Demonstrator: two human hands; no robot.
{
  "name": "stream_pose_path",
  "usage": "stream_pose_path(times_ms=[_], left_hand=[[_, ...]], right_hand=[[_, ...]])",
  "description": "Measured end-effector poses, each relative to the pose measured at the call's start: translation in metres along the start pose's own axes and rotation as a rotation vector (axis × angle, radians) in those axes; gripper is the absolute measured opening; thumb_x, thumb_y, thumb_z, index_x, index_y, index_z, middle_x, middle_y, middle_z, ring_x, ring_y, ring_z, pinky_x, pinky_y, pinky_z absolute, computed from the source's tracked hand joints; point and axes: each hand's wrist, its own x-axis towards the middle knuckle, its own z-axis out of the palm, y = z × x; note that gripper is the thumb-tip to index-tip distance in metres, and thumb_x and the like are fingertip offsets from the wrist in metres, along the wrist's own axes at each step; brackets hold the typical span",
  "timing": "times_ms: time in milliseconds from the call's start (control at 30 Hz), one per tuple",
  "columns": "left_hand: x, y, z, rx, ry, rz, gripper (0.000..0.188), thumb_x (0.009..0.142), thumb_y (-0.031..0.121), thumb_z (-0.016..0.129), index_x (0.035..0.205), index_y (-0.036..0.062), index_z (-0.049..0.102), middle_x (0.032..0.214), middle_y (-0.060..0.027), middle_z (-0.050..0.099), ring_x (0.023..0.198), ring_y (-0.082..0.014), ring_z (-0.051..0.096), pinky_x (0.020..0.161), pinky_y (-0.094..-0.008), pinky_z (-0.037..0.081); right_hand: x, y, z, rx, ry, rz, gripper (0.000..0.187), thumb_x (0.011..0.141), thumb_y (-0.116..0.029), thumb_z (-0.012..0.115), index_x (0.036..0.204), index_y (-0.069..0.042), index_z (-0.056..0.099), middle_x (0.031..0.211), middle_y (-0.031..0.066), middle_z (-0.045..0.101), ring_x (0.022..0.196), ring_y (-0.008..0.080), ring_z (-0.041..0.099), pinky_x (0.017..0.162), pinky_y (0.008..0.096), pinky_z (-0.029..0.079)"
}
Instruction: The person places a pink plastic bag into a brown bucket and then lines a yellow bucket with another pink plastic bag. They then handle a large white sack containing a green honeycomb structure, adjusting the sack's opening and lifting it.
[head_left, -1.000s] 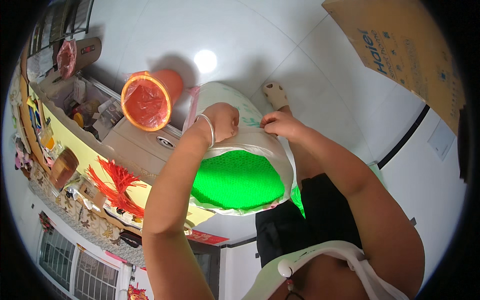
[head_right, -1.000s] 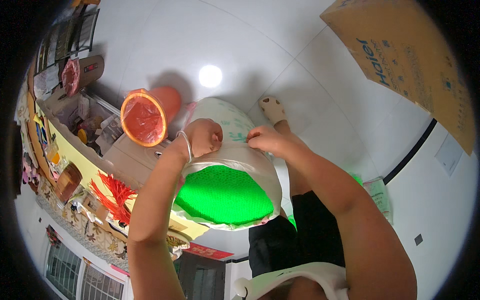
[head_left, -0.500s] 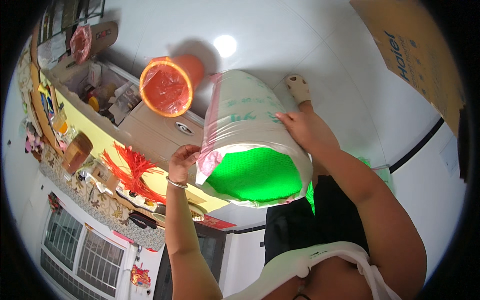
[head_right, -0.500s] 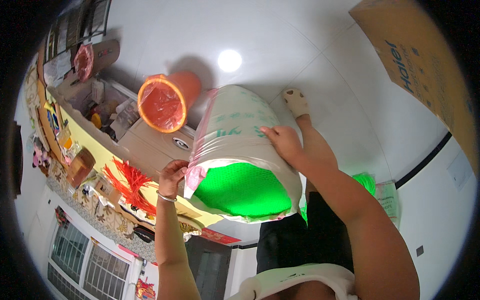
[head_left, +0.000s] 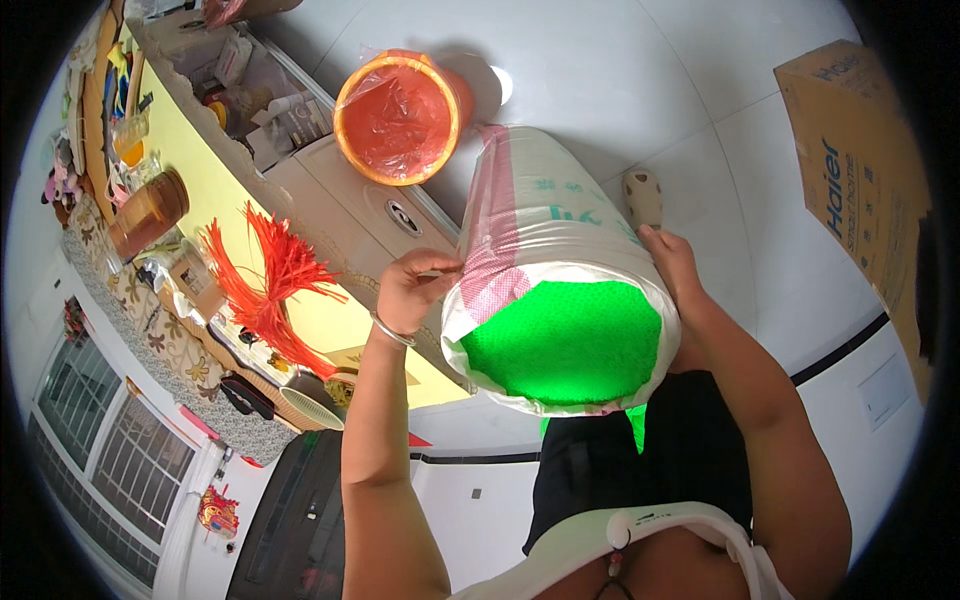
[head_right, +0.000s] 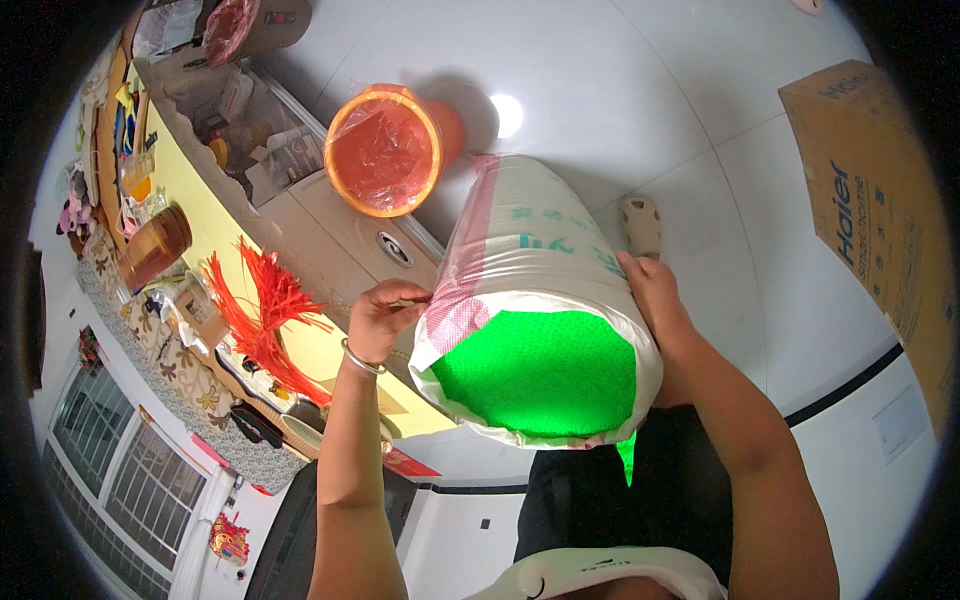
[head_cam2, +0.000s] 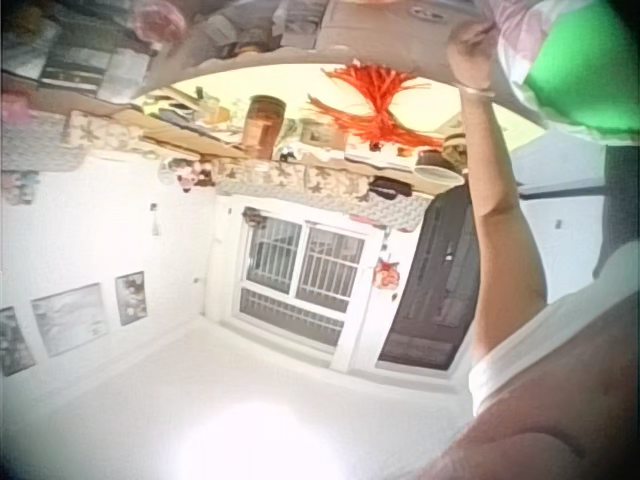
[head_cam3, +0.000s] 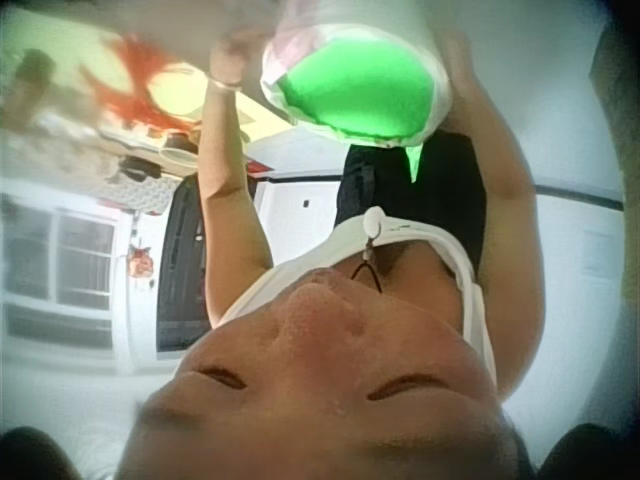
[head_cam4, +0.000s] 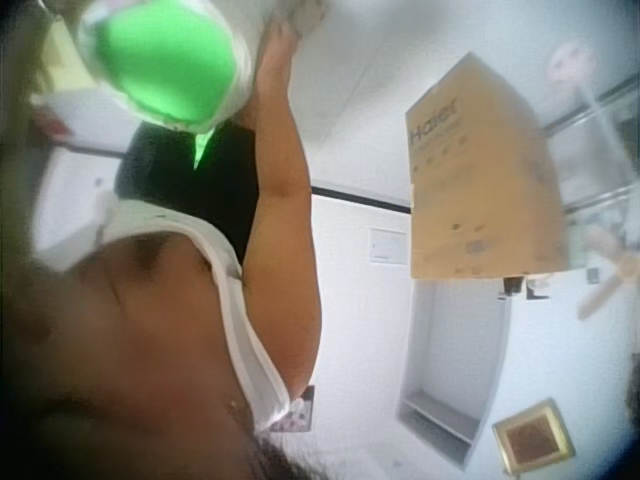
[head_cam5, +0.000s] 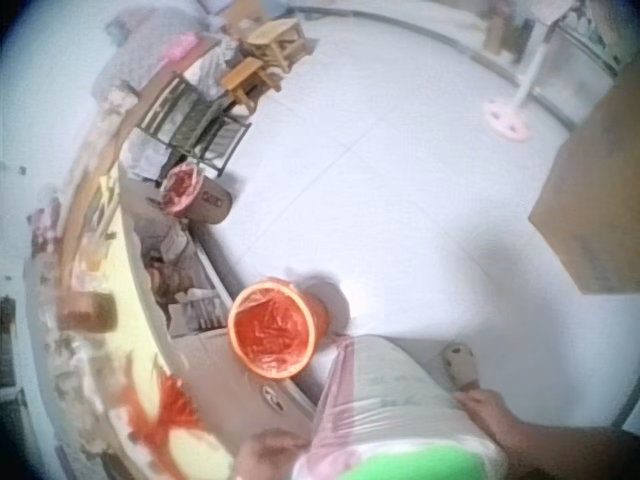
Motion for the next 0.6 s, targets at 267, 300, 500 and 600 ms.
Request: stream_pose_path(times_ms=[267,300,500,600], left_hand=[[0.031,0.025,0.007,0.178,-0.088,0.166,0.013,0.076,0.001,0.072,0.088,-0.0009,0.069,0.080,-0.0092,0.063,0.070,-0.0183,0.062,0.061,-0.0287,0.048],[0.032,0.031,0.006,0.230,-0.110,0.167,0.013,0.075,0.003,0.072,0.087,-0.0003,0.069,0.079,-0.0098,0.063,0.069,-0.0197,0.062,0.060,-0.0295,0.048],[0.052,0.059,0.015,0.632,-0.230,0.317,0.017,0.069,0.007,0.072,0.083,0.0013,0.066,0.075,-0.0140,0.062,0.068,-0.0264,0.061,0.061,-0.0341,0.049],[0.069,0.063,0.020,0.751,-0.360,0.385,0.013,0.067,0.008,0.067,0.079,0.0019,0.065,0.073,-0.0152,0.062,0.068,-0.0310,0.061,0.062,-0.0378,0.049]], right_hand=[[-0.013,-0.007,0.019,0.044,0.048,-0.007,0.037,0.093,-0.033,0.059,0.078,0.001,0.064,0.069,-0.0006,0.057,0.062,0.0078,0.047,0.059,0.0262,0.041],[-0.011,-0.007,0.019,-0.020,0.061,-0.006,0.037,0.093,-0.033,0.059,0.077,0.001,0.064,0.069,-0.0006,0.057,0.062,0.0078,0.047,0.059,0.0263,0.041],[-0.008,-0.005,0.019,-0.024,0.084,-0.091,0.040,0.093,-0.033,0.058,0.071,0.000,0.062,0.065,-0.0010,0.054,0.062,0.0075,0.046,0.058,0.0273,0.040],[-0.007,-0.008,0.017,-0.135,0.089,-0.102,0.041,0.093,-0.034,0.059,0.070,0.000,0.060,0.065,-0.0014,0.054,0.062,0.0079,0.045,0.057,0.0275,0.039]])
